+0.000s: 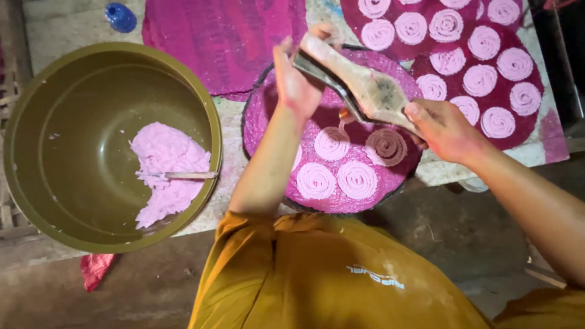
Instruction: The person scoops pink paste from a bowl and uses a handheld roller tool to form spiral rolls on a purple mat. The formed rolls are placed on a nearby woven tray. The process is repeated multiple times throughout the clip.
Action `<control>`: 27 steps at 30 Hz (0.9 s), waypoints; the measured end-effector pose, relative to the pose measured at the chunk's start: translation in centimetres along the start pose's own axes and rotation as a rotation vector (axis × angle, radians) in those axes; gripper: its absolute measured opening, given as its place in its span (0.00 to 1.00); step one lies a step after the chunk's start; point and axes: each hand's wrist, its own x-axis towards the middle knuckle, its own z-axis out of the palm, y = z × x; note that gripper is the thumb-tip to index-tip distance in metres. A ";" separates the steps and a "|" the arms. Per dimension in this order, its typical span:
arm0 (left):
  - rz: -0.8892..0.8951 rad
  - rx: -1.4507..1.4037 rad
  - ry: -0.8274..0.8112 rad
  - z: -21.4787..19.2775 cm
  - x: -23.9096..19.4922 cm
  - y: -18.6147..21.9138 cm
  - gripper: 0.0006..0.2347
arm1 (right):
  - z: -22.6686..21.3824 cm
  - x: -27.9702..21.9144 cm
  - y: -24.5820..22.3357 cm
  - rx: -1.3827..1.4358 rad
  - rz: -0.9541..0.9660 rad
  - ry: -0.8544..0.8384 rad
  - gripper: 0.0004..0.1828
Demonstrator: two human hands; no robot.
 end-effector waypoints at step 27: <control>0.285 1.977 -0.024 -6.2 -10.2 -2.7 0.12 | 4.6 -4.3 8.7 0.625 -0.242 0.226 0.37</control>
